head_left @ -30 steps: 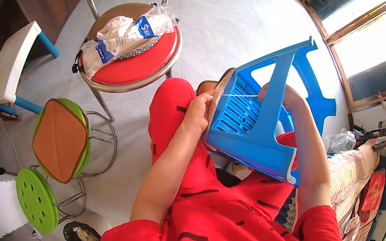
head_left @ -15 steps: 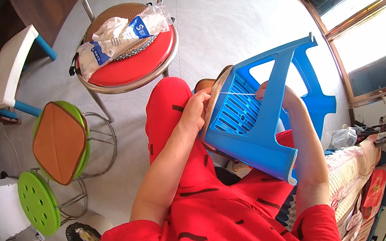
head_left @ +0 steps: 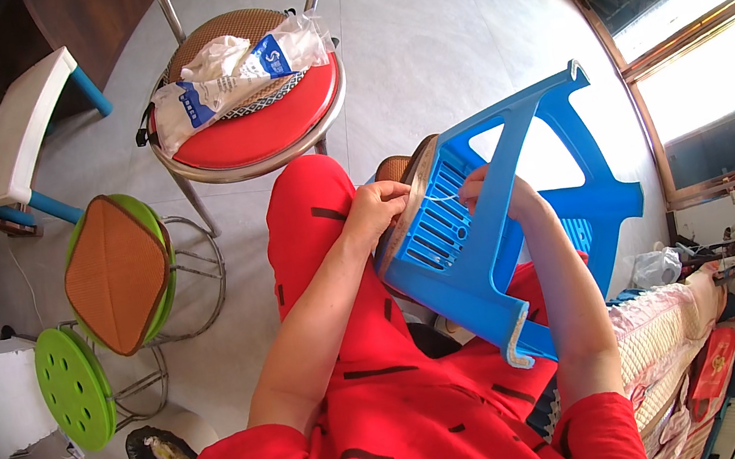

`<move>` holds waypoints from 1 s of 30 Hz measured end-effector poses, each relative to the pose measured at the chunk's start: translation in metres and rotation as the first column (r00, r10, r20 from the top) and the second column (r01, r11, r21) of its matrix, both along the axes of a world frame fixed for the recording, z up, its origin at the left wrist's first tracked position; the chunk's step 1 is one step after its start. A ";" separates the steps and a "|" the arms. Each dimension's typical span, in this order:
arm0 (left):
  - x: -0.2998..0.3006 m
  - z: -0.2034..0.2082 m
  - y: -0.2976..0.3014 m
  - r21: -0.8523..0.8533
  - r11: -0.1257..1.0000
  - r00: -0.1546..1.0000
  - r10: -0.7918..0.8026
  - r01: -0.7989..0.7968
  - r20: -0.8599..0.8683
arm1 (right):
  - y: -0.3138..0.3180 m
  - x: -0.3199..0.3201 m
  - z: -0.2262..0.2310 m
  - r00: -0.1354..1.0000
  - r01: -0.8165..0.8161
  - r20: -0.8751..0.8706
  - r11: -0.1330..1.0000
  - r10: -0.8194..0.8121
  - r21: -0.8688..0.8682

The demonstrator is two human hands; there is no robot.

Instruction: The person threads a white cord through the underside of a blue plastic stool, using a piece of wire to pull the cord through the ventilation slats and securing it.

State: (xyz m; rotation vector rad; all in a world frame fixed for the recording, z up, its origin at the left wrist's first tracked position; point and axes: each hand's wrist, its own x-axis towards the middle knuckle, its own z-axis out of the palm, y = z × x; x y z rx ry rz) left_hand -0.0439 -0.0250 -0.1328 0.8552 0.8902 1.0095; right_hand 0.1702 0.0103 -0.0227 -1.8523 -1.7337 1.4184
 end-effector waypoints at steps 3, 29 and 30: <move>0.000 -0.004 -0.001 0.006 0.999 0.999 0.051 -0.051 -0.013 | 0.005 -0.003 -0.001 0.997 -0.042 -0.059 0.999 0.040 -0.031; 0.038 0.057 0.037 0.349 0.890 0.931 -0.182 0.292 -0.316 | -0.021 0.029 -0.001 0.989 0.134 -0.110 0.934 -0.102 0.331; 0.040 0.058 0.038 0.364 0.891 0.938 -0.160 0.270 -0.306 | -0.019 0.028 -0.002 0.973 0.192 -0.189 0.923 -0.134 0.335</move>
